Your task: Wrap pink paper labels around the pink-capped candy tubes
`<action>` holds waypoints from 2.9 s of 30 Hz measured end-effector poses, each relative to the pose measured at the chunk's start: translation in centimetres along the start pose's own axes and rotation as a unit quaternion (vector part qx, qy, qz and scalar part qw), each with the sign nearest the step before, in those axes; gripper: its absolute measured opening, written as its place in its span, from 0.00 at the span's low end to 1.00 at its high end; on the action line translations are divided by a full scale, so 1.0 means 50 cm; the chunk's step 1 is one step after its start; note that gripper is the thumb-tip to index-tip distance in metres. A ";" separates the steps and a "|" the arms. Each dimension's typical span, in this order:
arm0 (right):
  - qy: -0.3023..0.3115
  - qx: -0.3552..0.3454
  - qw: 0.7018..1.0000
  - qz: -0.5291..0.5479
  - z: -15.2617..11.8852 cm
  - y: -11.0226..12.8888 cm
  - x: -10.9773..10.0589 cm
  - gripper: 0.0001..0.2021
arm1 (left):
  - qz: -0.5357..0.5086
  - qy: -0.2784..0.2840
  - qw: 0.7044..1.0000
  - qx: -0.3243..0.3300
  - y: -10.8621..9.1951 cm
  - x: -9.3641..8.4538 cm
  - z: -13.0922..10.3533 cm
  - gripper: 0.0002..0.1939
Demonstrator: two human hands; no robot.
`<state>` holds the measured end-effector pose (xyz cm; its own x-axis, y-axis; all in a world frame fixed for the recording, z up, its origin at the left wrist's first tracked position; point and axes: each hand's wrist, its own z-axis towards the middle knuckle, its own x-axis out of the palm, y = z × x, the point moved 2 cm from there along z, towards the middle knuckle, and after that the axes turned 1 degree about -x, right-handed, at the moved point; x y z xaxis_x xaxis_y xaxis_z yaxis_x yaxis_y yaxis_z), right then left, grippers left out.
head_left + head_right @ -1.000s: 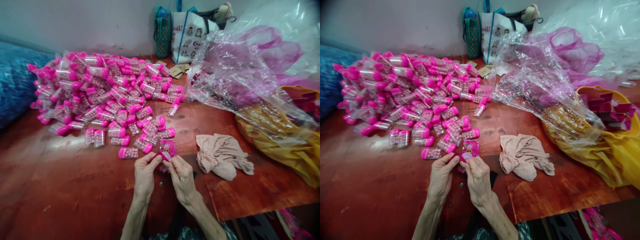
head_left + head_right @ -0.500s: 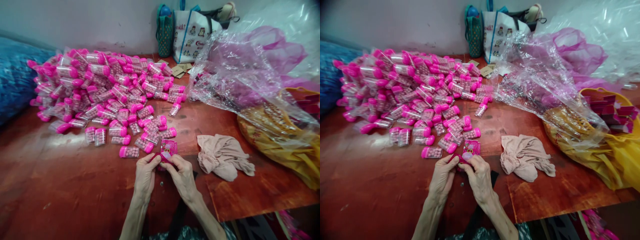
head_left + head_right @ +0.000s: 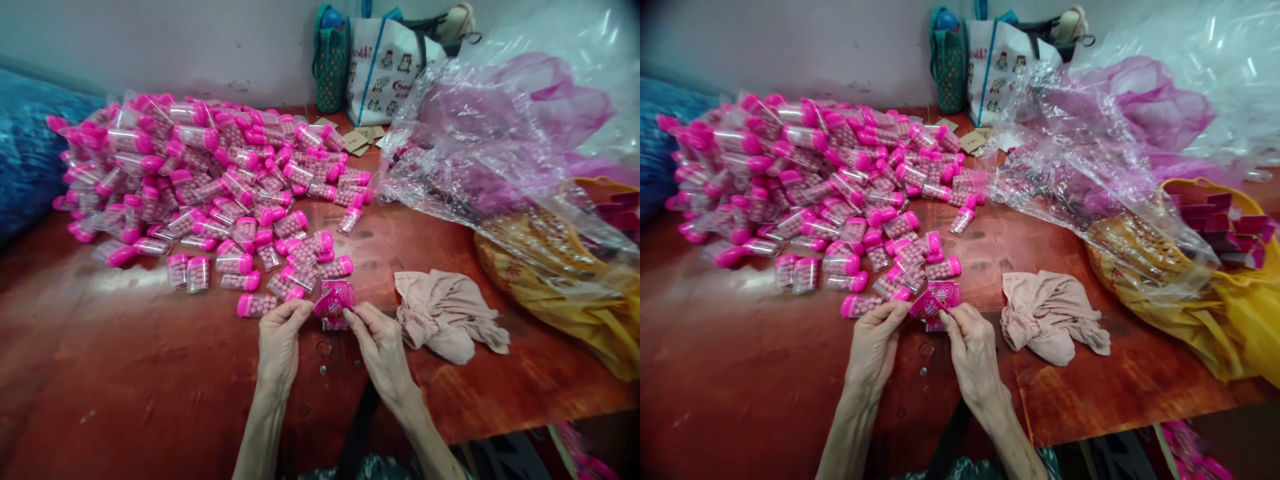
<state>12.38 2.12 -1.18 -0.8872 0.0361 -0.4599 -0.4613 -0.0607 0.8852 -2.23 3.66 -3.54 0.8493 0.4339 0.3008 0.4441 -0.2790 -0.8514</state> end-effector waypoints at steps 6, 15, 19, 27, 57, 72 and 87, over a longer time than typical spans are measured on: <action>0.027 0.003 1.000 -0.007 -0.001 0.007 0.003 0.12 | 0.053 0.034 0.993 0.100 -0.016 0.005 -0.017 0.09; 0.042 -0.009 0.999 0.025 0.002 0.011 0.006 0.11 | 0.202 0.030 0.969 0.138 -0.021 0.009 -0.019 0.04; 0.043 0.007 0.997 0.059 0.008 0.023 0.003 0.22 | 0.232 0.051 0.962 0.136 -0.023 0.012 -0.022 0.07; -0.005 0.090 0.989 0.118 -0.002 0.004 0.022 0.06 | 0.245 0.126 0.953 0.123 -0.018 0.019 -0.031 0.08; 0.057 -0.043 0.997 -0.033 0.025 0.024 0.041 0.16 | -0.016 0.011 0.999 0.050 -0.025 -0.037 -0.007 0.04; 0.018 -0.115 0.952 -0.282 0.103 0.032 0.149 0.07 | -0.161 -0.080 0.983 0.045 -0.071 -0.067 0.020 0.08; 0.011 0.146 0.953 0.264 0.060 0.051 0.024 0.15 | -0.197 -0.064 0.977 0.054 -0.109 -0.035 0.021 0.08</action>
<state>10.13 5.00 0.75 -0.9967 0.0566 0.0576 0.0685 0.2154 0.9741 -6.44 5.31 0.09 0.5730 0.5947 0.5639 0.6907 0.0199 -0.7228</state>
